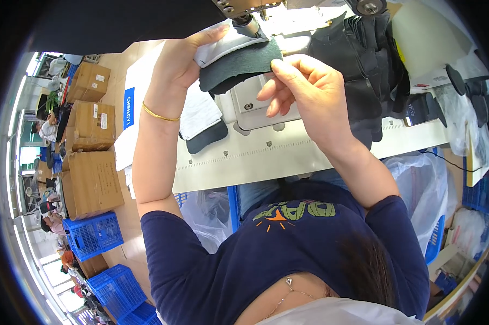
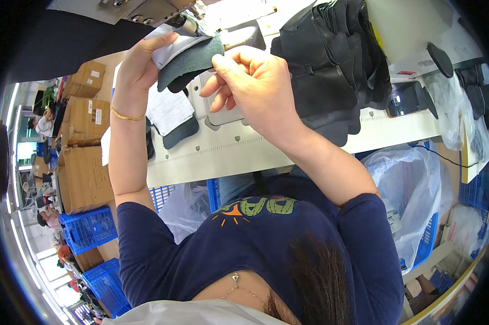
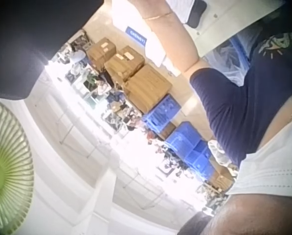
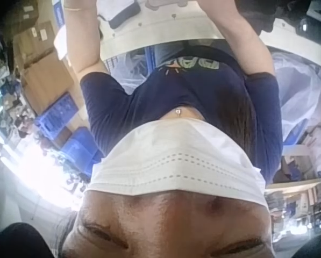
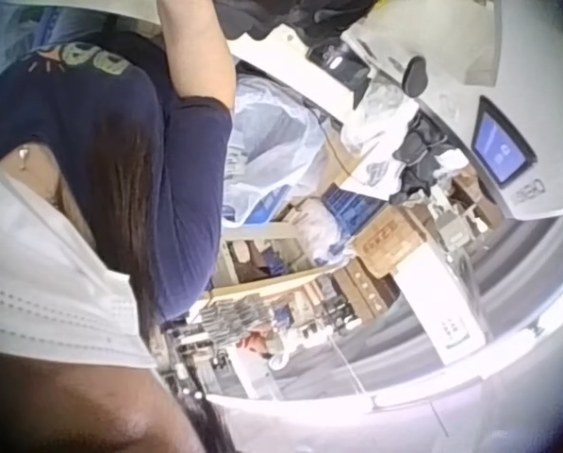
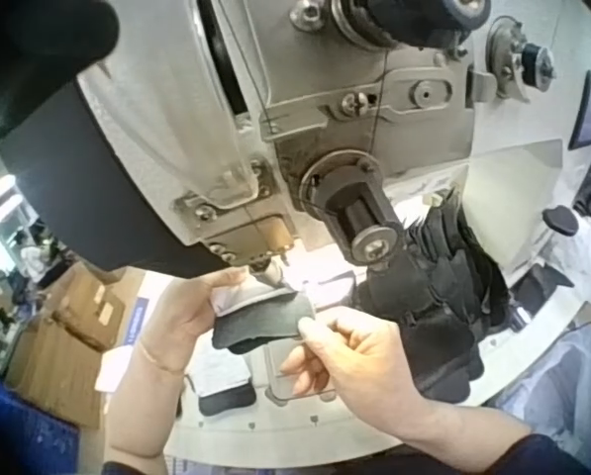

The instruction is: Stitching together pieces of fabric for shoe components using a sewing machine.

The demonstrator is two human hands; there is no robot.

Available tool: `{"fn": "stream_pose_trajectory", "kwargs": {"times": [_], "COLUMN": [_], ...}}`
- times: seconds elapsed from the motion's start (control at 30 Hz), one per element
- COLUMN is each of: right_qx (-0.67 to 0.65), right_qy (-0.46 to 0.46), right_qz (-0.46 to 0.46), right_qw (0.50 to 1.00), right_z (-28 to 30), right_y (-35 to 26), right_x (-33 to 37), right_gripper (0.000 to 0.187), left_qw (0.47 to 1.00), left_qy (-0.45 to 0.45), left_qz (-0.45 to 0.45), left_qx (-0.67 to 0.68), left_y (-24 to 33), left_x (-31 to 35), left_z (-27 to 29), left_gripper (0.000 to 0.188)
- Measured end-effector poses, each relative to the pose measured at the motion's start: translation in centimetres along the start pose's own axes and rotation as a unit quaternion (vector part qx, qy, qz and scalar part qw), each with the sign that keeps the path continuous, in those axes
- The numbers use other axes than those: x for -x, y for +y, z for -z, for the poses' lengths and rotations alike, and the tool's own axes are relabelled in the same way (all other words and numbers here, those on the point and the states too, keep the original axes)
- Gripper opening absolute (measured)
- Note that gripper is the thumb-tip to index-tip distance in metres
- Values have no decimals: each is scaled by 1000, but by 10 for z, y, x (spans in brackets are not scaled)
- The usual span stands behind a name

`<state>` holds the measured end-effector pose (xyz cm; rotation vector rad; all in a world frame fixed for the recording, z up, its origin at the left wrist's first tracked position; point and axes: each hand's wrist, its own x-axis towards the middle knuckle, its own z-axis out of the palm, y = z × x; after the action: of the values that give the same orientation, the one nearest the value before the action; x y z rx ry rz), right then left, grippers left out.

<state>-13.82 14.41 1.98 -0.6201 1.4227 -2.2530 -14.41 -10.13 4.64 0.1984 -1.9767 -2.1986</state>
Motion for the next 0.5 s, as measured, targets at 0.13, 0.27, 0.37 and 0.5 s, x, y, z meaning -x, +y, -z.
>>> {"fn": "stream_pose_trajectory", "kwargs": {"times": [0.13, 0.27, 0.37, 0.5], "right_qx": [9, 10, 14, 5], "right_qy": [7, 1, 5, 12], "right_qz": [-3, 1, -3, 1], "right_qw": [1000, 1000, 1000, 1000], "right_z": [2, 2, -1, -4], "right_y": [0, -1, 0, 2], "right_x": [0, -1, -2, -1], "right_gripper": [22, 22, 21, 21], "left_qw": [999, 999, 1000, 994], "left_qy": [31, 29, 17, 96], "left_qz": [5, 3, 11, -28], "left_qx": [-9, -28, -23, -48], "left_y": [4, 6, 7, 5], "left_x": [6, 9, 7, 15], "left_z": [-9, -10, -8, -21], "left_gripper": [27, 27, 27, 29]}}
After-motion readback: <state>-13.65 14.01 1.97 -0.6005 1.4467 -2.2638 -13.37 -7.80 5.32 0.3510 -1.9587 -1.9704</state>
